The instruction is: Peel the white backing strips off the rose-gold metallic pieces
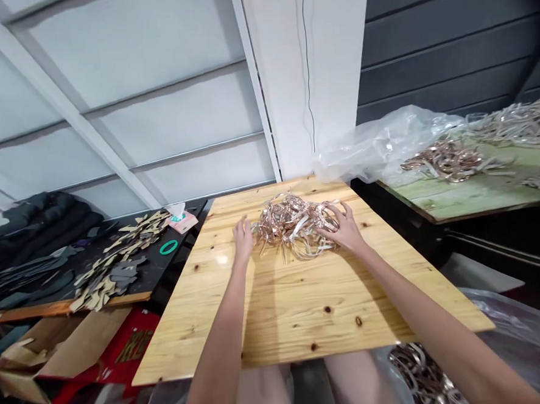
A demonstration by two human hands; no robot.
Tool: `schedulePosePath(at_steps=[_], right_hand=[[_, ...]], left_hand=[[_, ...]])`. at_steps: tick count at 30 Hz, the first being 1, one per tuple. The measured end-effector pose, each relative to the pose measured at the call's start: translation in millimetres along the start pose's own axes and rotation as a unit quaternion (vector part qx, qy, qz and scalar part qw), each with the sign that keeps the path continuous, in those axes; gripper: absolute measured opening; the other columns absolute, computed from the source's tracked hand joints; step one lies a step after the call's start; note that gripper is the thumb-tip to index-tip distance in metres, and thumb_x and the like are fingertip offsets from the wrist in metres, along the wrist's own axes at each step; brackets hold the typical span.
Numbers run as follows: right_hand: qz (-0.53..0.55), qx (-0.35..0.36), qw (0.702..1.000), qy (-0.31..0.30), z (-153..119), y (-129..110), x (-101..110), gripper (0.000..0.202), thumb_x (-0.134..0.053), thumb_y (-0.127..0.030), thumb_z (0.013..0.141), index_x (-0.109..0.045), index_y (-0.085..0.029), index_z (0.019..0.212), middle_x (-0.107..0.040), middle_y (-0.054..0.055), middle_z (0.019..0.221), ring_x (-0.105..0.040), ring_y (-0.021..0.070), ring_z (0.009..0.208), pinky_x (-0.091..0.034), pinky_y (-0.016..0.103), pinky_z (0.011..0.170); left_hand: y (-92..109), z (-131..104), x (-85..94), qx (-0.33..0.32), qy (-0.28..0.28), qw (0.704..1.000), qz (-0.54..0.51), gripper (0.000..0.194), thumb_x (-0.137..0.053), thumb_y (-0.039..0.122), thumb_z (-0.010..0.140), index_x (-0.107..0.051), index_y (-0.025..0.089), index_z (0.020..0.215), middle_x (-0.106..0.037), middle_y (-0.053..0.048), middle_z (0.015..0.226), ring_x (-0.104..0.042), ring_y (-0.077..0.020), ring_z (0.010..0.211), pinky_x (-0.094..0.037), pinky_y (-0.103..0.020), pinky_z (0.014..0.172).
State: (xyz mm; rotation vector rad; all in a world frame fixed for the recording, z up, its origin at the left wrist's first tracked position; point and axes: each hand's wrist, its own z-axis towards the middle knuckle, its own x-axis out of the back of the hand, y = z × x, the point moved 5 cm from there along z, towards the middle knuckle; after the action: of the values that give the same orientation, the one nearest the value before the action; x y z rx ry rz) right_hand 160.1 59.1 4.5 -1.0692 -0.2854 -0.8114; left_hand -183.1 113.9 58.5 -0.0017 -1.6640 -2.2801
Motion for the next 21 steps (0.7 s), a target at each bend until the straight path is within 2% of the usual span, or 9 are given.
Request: schedulePosePath(at_steps=[3, 6, 10, 13, 15, 17, 21], right_hand=[[0.036, 0.009, 0.999, 0.002, 12, 16, -2, 0.063, -0.075, -0.064, 0.075, -0.061, -0.024, 0.121, -0.026, 0.014, 0.156, -0.042, 0.0355, 0.142, -0.041, 0.046, 0.114], [0.052, 0.031, 0.997, -0.049, 29, 29, -4, 0.062, -0.075, -0.064, 0.075, -0.061, -0.023, 0.119, -0.039, 0.015, 0.151, -0.045, 0.0347, 0.14, -0.041, 0.044, 0.113], [0.084, 0.015, 0.994, -0.066, 53, 48, 0, 0.068, -0.075, -0.063, 0.076, -0.055, -0.025, 0.129, -0.05, 0.014, 0.142, -0.053, 0.0332, 0.131, -0.046, 0.045, 0.107], [0.102, 0.009, 0.993, -0.054, 66, 61, 0, 0.069, -0.075, -0.064, 0.077, -0.055, -0.025, 0.13, -0.053, 0.013, 0.135, -0.056, 0.0325, 0.126, -0.045, 0.045, 0.108], [0.091, 0.017, 0.995, -0.045, 71, 67, -2, 0.063, -0.071, -0.065, 0.08, -0.057, -0.025, 0.127, -0.051, 0.012, 0.136, -0.054, 0.0325, 0.128, -0.041, 0.045, 0.112], [0.078, 0.028, 0.996, -0.03, 71, 70, -1, 0.055, -0.061, -0.064, 0.088, -0.057, -0.025, 0.127, -0.047, 0.012, 0.141, -0.049, 0.0322, 0.134, -0.037, 0.045, 0.115], [0.065, 0.058, 0.995, 0.05, 65, 62, 11, 0.039, -0.045, -0.053, 0.1, -0.057, -0.023, 0.121, -0.048, 0.014, 0.14, -0.043, 0.0303, 0.139, -0.034, 0.045, 0.118]], left_hand=[[-29, 28, -36.1, -0.016, -0.045, 0.999, 0.021, 0.038, -0.049, 0.045, 0.099, -0.066, 0.02, 0.123, -0.063, -0.013, 0.137, -0.051, -0.026, 0.136, -0.031, -0.047, 0.122], [-52, 36, -73.6, -0.044, -0.072, 0.996, 0.031, 0.044, -0.043, 0.047, 0.102, -0.062, 0.022, 0.132, -0.059, -0.011, 0.144, -0.05, -0.0247, 0.139, -0.032, -0.045, 0.121], [-64, 47, -117.6, -0.062, -0.094, 0.993, 0.047, 0.043, -0.045, 0.05, 0.101, -0.066, 0.023, 0.128, -0.063, -0.01, 0.139, -0.052, -0.0253, 0.136, -0.032, -0.044, 0.12], [-65, 52, -141.4, -0.061, -0.098, 0.992, 0.055, 0.044, -0.044, 0.052, 0.102, -0.067, 0.024, 0.127, -0.063, -0.009, 0.138, -0.052, -0.0252, 0.135, -0.032, -0.043, 0.12], [-62, 50, -149.3, -0.067, -0.095, 0.992, 0.057, 0.046, -0.041, 0.053, 0.103, -0.065, 0.024, 0.129, -0.062, -0.009, 0.139, -0.051, -0.0245, 0.135, -0.032, -0.042, 0.12], [-58, 46, -148.3, -0.073, -0.074, 0.993, 0.049, 0.047, -0.037, 0.053, 0.104, -0.063, 0.024, 0.131, -0.061, -0.008, 0.14, -0.051, -0.0239, 0.135, -0.033, -0.041, 0.12], [-47, 34, -124.1, -0.075, 0.018, 0.996, 0.044, 0.043, -0.035, 0.046, 0.105, -0.058, 0.022, 0.133, -0.057, -0.01, 0.143, -0.049, -0.0234, 0.136, -0.034, -0.038, 0.118]])
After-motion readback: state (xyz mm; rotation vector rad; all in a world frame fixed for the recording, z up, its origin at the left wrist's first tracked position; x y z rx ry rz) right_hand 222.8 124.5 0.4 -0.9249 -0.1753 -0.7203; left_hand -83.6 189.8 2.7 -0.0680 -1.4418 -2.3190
